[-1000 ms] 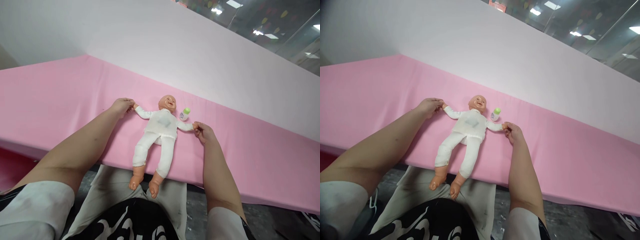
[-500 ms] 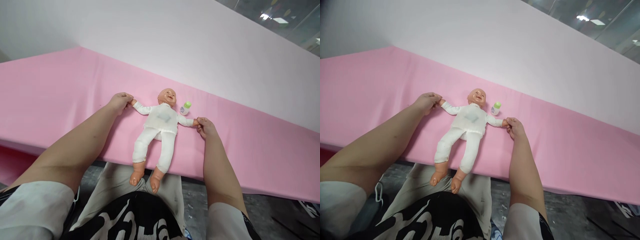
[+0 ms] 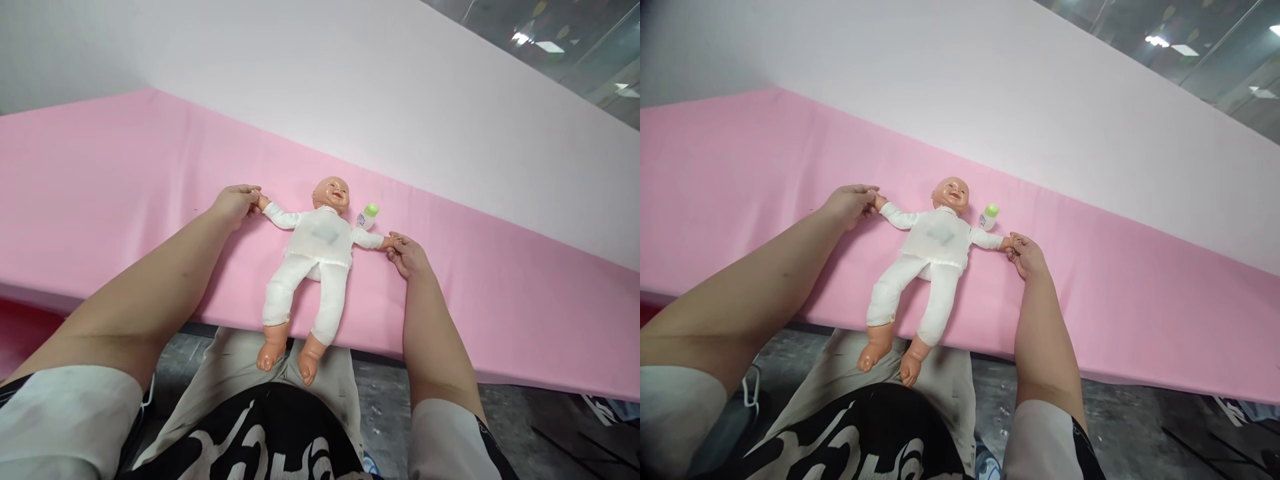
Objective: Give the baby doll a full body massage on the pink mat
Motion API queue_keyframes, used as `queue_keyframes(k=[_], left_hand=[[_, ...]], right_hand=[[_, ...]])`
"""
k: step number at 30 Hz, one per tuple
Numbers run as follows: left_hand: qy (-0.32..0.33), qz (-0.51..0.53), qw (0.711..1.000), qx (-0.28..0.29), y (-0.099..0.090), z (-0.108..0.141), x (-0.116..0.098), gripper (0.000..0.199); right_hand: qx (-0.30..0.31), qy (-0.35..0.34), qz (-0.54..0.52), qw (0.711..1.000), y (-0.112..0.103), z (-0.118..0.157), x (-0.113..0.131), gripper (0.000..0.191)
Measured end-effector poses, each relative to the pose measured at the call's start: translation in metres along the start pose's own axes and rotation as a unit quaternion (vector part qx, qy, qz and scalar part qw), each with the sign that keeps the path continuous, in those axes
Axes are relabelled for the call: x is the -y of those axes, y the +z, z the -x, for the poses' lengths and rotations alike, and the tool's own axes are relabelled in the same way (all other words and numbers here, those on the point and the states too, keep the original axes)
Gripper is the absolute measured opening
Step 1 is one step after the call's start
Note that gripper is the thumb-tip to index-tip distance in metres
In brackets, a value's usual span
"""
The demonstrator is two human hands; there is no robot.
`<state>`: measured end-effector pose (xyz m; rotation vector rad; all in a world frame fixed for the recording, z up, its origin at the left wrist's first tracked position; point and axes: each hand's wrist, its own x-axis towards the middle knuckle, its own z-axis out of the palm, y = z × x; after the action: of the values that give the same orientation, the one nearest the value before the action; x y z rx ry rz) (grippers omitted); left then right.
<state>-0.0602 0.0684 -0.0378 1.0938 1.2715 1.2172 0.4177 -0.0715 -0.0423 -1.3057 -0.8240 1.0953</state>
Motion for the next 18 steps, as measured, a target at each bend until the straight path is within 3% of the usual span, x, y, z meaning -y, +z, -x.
queue_keyframes(k=[6,18], left_hand=[[0.020,0.008,1.000,0.015,0.0000,0.0033,-0.0015,0.027],[0.030,-0.015,0.999,-0.008,0.0032,0.0014,0.0000,0.012]], right_hand=[[0.006,-0.014,0.022,1.000,0.0011,0.0021,-0.0003,0.042],[-0.035,-0.014,0.047,0.998,0.0079,-0.0009,-0.0009,0.037]])
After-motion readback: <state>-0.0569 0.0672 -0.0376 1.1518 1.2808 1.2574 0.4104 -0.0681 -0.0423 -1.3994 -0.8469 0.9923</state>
